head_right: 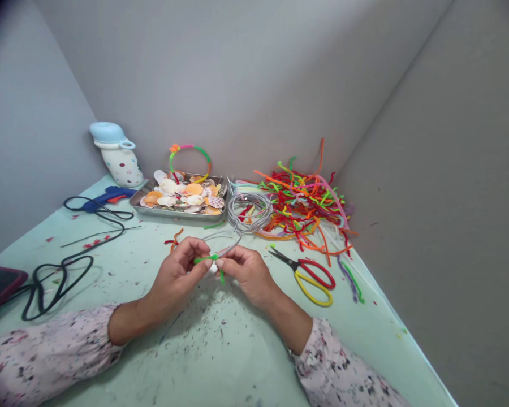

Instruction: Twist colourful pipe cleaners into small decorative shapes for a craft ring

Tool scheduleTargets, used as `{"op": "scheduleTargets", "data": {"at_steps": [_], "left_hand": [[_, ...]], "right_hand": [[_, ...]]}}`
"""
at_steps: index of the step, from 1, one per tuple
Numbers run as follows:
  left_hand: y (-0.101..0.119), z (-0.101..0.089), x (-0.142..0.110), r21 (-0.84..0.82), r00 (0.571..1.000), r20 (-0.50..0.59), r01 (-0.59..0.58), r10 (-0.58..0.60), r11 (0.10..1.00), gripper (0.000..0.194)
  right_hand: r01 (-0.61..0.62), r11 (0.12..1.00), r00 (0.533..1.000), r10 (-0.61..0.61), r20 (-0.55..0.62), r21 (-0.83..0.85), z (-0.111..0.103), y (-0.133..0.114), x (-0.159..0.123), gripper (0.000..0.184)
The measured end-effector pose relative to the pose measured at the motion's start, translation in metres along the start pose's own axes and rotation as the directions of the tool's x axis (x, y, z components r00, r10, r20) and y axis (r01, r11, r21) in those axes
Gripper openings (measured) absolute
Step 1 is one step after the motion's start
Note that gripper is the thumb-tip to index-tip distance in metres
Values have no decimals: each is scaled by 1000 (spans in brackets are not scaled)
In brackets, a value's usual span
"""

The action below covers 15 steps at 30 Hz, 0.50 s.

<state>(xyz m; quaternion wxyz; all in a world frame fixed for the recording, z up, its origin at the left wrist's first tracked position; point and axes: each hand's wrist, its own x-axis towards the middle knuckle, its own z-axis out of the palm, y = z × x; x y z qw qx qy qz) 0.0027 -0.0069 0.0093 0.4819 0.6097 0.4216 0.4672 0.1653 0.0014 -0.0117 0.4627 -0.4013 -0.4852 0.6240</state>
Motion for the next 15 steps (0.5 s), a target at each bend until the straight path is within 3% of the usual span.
{"op": "scheduleTargets", "data": {"at_steps": [10,15], "left_hand": [[1,0,-1,-40,1000,9,11,-11,999,11],[-3,-1,1,48,1000,19,-12,12,999,8]], "right_hand": [[22,997,999,-24,-22,-75,2,-7,-1,14],[12,997,1000,-14,-19,-73,2,-4,-1,12]]}}
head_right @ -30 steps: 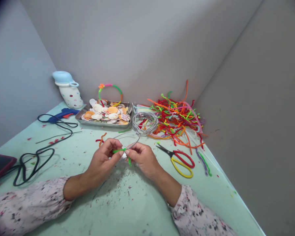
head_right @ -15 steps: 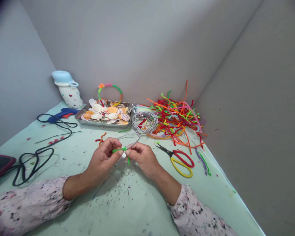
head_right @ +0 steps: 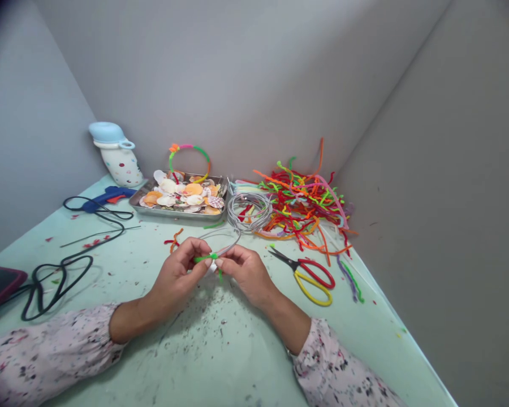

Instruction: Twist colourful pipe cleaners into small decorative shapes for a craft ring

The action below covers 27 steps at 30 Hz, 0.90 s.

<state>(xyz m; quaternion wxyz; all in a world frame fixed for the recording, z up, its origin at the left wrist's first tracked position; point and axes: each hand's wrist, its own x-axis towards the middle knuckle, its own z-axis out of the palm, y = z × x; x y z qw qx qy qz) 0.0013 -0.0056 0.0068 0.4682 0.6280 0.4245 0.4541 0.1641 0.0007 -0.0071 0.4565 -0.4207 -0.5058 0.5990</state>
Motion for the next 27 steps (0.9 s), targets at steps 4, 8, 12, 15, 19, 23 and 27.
{"op": "scheduleTargets", "data": {"at_steps": [4,8,12,15,19,23,27], "left_hand": [[0,-1,1,39,1000,23,10,-11,999,7],[2,-2,2,64,1000,25,12,-14,998,10],[3,-3,1,63,999,30,17,-19,998,12],[4,-3,1,44,999,34,32,-33,999,13],[6,-3,1,15,997,50,49,-50,999,15],[5,-2,1,-12,997,57,58,-57,998,16],[4,-1,0,-24,997,46,58,-57,998,16]], "right_hand": [[5,1000,1000,-6,-9,-15,1,0,0,10],[8,998,1000,-9,-16,-65,2,-2,0,11],[24,994,999,-26,-21,-104,3,-3,-1,13],[57,991,998,-61,-34,-119,4,-2,-2,12],[114,979,991,-125,-55,-168,3,2,-2,11],[168,957,981,-187,-59,-236,1,6,-2,9],[228,927,966,-254,-52,-297,1,7,-2,9]]}}
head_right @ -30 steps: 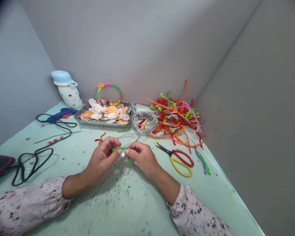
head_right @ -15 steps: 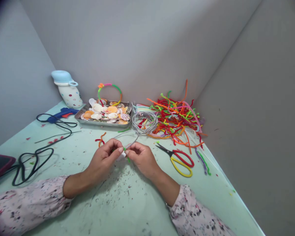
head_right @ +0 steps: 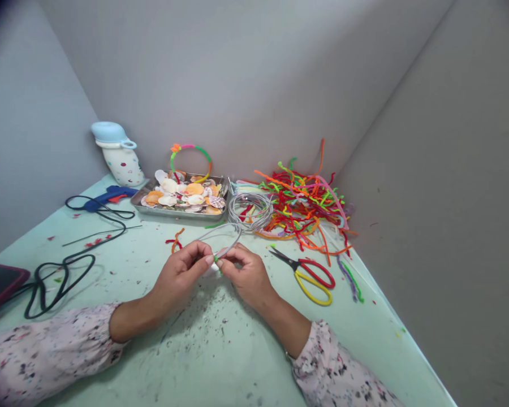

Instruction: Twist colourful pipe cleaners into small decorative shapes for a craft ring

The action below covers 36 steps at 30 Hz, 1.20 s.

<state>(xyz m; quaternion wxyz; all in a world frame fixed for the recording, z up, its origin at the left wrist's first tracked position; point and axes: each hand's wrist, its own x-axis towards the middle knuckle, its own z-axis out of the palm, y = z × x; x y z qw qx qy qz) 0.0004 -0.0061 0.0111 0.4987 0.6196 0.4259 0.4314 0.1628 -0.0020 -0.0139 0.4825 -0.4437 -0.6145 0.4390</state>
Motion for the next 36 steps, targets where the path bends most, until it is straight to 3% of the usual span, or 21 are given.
{"op": "scheduleTargets", "data": {"at_steps": [10,16,22,36], "left_hand": [[-1,1,1,13,1000,-17,-18,19,1000,17],[-3,-1,2,79,993,-92,-63,71,995,14],[-4,0,2,181,986,-120,-91,114,979,11],[-9,1,1,376,970,-54,-200,237,905,10]], "right_hand": [[74,993,997,-76,-26,-88,0,-5,1,8],[-58,997,991,65,-118,57,3,-11,0,12],[-220,953,975,217,39,206,4,-9,-3,27],[-275,927,960,279,22,256,8,-2,-2,33]]}}
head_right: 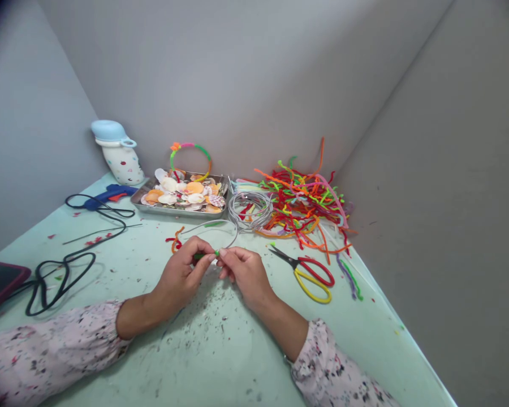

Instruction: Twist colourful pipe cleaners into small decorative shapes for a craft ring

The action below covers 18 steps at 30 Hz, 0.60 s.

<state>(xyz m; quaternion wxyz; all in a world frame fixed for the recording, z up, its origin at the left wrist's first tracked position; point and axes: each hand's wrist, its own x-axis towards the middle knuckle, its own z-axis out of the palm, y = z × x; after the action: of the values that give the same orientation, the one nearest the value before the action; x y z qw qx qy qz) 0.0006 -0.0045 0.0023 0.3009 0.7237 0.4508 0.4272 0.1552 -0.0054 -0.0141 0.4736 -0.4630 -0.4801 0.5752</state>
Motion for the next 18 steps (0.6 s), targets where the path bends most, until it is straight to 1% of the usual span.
{"op": "scheduleTargets", "data": {"at_steps": [10,18], "left_hand": [[-1,0,1,12,999,20,-47,46,999,10],[-5,1,0,42,996,23,-89,88,995,8]], "right_hand": [[2,997,1000,-1,-14,73,2,0,-1,28],[3,998,1000,-2,-15,65,1,3,1,28]]}}
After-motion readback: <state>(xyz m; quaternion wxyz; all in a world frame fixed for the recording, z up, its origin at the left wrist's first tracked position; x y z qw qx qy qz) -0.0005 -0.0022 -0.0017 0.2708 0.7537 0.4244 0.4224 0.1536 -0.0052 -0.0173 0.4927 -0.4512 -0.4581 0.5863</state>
